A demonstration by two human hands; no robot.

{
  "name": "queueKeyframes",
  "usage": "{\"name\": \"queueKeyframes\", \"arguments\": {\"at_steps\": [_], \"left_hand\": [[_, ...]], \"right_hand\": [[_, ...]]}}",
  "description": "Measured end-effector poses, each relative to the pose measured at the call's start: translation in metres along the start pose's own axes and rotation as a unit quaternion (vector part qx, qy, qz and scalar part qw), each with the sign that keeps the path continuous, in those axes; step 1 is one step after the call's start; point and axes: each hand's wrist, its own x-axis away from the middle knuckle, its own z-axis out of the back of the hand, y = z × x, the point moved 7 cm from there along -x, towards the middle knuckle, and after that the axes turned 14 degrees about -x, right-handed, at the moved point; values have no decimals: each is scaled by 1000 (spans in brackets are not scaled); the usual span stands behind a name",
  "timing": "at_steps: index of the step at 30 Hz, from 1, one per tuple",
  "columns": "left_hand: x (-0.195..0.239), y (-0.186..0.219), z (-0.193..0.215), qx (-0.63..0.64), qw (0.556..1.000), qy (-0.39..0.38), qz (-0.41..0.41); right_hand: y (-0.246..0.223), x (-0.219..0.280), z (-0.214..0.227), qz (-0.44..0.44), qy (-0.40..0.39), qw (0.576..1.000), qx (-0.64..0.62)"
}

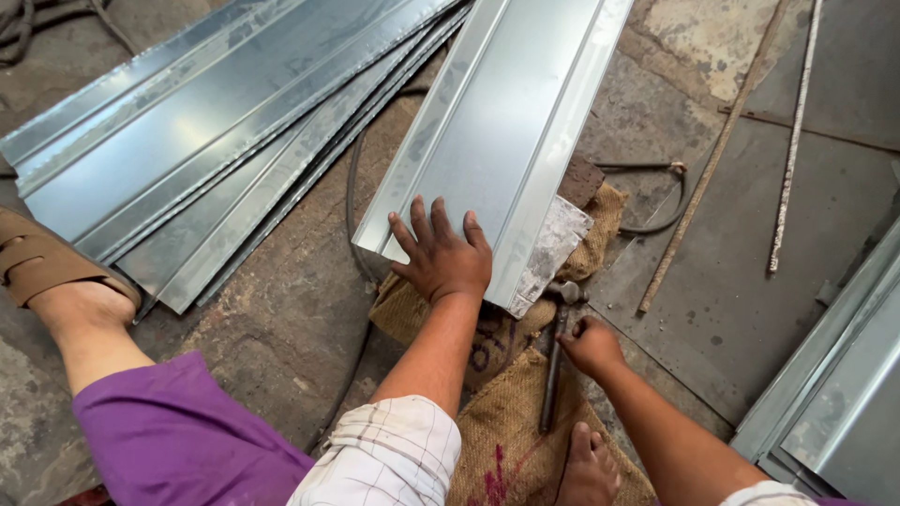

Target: The person sits on the floor and uses a hammer to strike the edges of long metal sheets, shaping them one by one.

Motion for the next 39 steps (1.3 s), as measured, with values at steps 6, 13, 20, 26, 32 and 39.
{"name": "queueKeyframes", "arguments": {"at_steps": [6, 13, 20, 26, 32, 39], "left_hand": [[-2, 0, -1, -2, 1000, -2, 0], [-2, 1, -1, 8, 1000, -8, 3], [0, 1, 3, 18, 999, -37, -4], [-2, 1, 4, 39, 998, -49, -4], [-2, -1, -4, 49, 998, -35, -4], [-4, -3, -6, 111, 993, 33, 2]], "right_hand": [[-6, 3, -21, 14, 34, 994, -100], [4, 3, -10, -112, 115, 944, -290], [-44, 29, 64, -223, -101, 860, -447], [-155, 141, 264, -68, 59, 996, -2], [-153, 211, 323, 308, 226, 916, -121], [-182, 176, 126, 184, -7, 978, 100]]}}
